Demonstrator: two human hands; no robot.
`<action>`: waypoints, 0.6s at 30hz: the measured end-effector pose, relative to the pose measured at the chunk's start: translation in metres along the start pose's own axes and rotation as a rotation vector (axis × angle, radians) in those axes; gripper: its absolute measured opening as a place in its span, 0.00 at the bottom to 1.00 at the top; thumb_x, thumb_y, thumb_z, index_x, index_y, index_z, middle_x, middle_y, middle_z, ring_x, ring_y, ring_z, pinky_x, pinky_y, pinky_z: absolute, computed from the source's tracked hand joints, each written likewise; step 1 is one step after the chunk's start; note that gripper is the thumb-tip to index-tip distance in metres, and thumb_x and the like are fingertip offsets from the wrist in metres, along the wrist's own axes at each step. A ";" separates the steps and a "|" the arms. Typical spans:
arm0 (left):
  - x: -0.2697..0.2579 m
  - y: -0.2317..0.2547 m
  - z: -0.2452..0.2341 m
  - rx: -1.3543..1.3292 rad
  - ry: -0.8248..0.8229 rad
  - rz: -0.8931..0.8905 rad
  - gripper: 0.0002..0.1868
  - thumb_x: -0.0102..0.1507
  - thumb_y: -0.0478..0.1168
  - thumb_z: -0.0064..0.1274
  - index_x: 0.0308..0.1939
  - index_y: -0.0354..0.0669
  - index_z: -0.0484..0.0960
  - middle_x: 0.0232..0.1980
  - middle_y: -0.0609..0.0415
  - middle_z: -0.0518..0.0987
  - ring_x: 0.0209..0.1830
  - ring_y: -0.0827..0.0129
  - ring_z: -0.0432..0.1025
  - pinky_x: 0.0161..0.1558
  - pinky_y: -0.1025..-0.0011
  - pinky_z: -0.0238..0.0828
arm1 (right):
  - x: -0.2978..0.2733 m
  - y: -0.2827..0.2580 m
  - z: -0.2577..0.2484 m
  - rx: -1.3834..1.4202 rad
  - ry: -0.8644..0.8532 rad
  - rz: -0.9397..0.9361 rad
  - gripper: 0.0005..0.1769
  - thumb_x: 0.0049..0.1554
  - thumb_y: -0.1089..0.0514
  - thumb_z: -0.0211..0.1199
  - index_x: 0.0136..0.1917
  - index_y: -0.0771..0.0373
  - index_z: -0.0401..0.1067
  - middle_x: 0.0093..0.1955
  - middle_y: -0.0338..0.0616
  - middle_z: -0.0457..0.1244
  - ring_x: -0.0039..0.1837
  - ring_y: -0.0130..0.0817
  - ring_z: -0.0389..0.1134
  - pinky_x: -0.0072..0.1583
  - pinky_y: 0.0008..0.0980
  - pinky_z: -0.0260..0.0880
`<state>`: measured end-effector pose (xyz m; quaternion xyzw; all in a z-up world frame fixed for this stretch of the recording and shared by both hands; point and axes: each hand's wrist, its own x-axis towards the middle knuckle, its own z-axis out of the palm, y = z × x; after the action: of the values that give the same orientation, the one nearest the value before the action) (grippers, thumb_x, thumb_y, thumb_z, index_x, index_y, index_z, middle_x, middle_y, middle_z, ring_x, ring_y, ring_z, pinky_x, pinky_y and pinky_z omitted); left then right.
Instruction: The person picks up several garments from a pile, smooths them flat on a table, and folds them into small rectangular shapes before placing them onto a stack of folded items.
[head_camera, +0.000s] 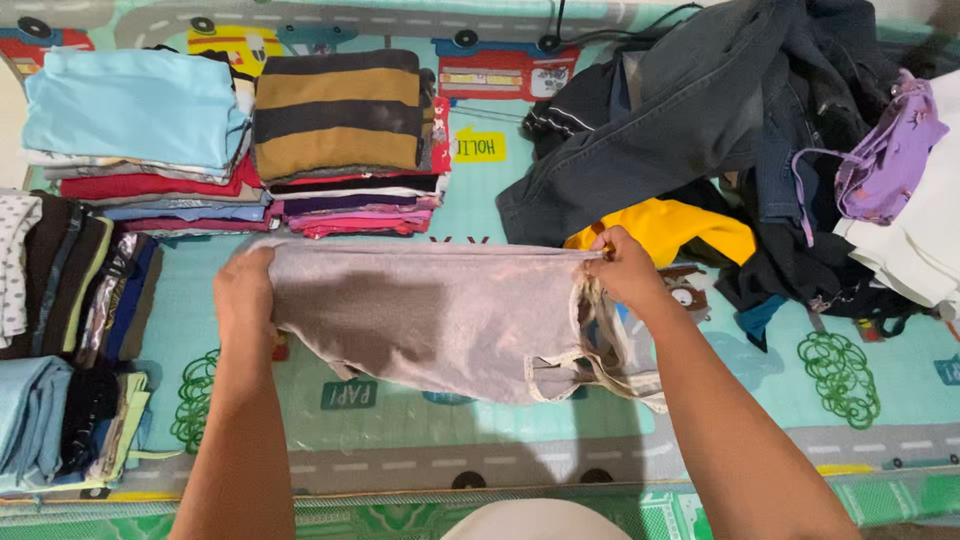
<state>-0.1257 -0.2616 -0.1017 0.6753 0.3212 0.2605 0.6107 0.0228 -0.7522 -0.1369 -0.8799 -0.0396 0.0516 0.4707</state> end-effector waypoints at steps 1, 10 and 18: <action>-0.005 0.003 0.000 -0.046 0.033 -0.110 0.16 0.60 0.47 0.54 0.43 0.38 0.82 0.39 0.56 0.80 0.38 0.69 0.71 0.39 0.65 0.69 | 0.003 0.003 0.002 -0.001 0.000 -0.002 0.16 0.52 0.58 0.69 0.53 0.61 0.71 0.41 0.45 0.65 0.43 0.38 0.65 0.46 0.39 0.66; 0.010 -0.021 -0.017 -0.021 0.015 -0.055 0.21 0.65 0.49 0.52 0.42 0.30 0.83 0.39 0.52 0.79 0.37 0.69 0.70 0.41 0.66 0.68 | -0.009 -0.007 -0.001 -0.224 0.159 0.007 0.20 0.54 0.49 0.73 0.57 0.60 0.80 0.46 0.54 0.72 0.47 0.41 0.73 0.53 0.35 0.71; 0.028 -0.049 -0.029 0.156 0.106 0.009 0.19 0.68 0.48 0.49 0.37 0.31 0.81 0.34 0.52 0.78 0.35 0.69 0.67 0.40 0.63 0.65 | -0.015 -0.014 -0.001 -0.328 0.472 -0.384 0.13 0.52 0.51 0.73 0.49 0.56 0.85 0.44 0.54 0.65 0.48 0.51 0.67 0.49 0.45 0.67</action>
<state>-0.1346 -0.2185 -0.1482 0.7073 0.3694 0.2728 0.5374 0.0082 -0.7471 -0.1234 -0.9081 -0.1022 -0.2498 0.3203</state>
